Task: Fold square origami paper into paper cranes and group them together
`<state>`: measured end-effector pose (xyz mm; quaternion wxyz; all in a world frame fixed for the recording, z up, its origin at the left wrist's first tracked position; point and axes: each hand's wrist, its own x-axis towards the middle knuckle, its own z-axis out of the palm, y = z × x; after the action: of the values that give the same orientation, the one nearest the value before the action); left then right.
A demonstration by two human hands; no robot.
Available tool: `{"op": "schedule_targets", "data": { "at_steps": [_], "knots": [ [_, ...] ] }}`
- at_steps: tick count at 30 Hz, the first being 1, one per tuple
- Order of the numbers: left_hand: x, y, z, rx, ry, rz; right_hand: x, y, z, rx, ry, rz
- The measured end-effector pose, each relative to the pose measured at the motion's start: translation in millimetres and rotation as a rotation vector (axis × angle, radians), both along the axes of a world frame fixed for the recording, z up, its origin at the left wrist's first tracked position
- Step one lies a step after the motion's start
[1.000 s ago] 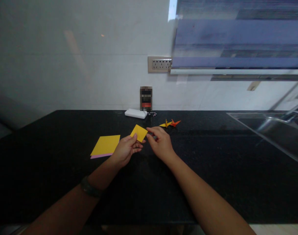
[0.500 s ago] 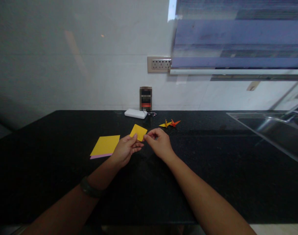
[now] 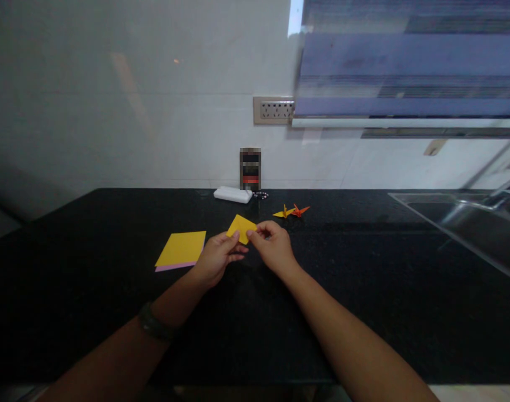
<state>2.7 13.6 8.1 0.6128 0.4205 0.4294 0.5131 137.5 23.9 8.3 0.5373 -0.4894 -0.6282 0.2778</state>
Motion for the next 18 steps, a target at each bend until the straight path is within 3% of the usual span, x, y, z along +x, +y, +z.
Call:
{"op": "schedule_targets", "data": {
  "at_steps": [5,12,18],
  "knots": [
    [-0.6,-1.0,-1.2,0.053,0.061,-0.056,2.4,0.8,0.8,0.107,-0.003,0.006],
    [-7.0,4.6,-1.3,0.088,-0.02,0.079,2.5,-1.7,1.3,-0.005,-0.033,0.058],
    [-6.3,5.7,-1.9,0.083,-0.049,0.03,2.9,-2.8,-0.1,0.017,-0.075,0.056]
  ]
}}
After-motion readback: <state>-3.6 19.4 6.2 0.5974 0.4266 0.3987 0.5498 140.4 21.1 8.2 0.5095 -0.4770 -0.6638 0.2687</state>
